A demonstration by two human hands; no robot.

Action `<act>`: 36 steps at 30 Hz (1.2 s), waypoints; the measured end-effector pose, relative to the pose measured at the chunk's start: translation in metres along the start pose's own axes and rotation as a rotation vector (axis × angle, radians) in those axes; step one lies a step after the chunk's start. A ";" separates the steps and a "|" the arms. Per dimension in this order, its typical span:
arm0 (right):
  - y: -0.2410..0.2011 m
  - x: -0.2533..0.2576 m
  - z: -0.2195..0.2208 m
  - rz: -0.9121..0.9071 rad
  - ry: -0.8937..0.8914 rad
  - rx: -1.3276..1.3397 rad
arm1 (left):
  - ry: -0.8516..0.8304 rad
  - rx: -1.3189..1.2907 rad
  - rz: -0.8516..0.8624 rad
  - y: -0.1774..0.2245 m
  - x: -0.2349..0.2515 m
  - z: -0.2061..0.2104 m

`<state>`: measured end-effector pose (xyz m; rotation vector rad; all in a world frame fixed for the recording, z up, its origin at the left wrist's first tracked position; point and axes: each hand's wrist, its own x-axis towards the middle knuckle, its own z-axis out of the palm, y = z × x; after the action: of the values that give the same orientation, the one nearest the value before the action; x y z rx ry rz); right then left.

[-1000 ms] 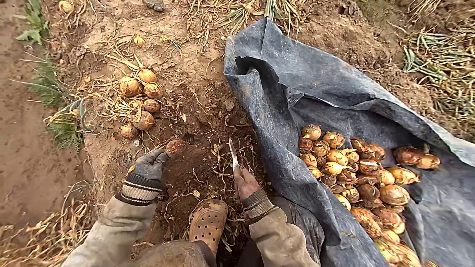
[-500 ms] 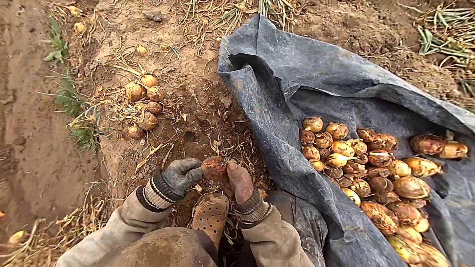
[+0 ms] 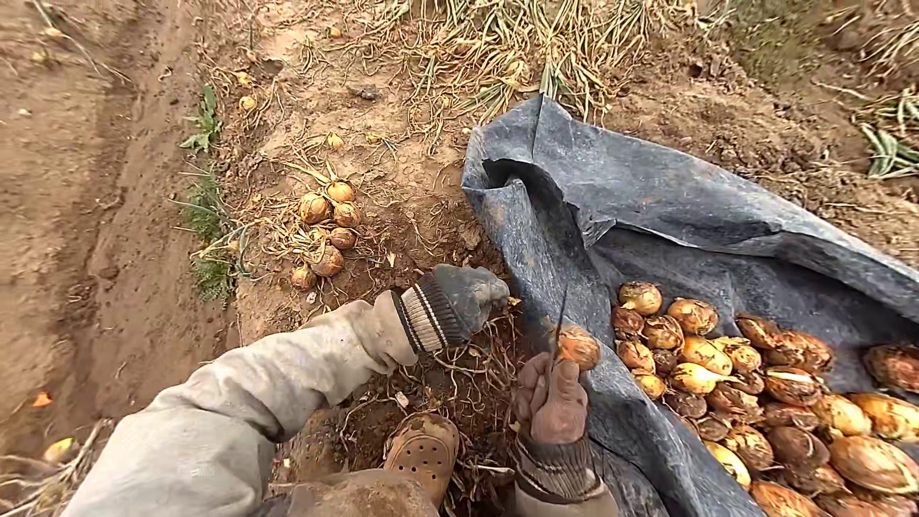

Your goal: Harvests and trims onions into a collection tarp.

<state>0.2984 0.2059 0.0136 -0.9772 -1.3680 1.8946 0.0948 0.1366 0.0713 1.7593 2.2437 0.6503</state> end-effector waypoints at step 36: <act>0.009 -0.014 0.018 0.162 -0.464 -0.080 | 0.106 -0.630 -0.094 -0.010 -0.127 0.009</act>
<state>0.2904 0.1824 0.0115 -0.7266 -1.6755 2.3051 0.1231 0.0144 0.0456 1.3200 1.8656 1.2789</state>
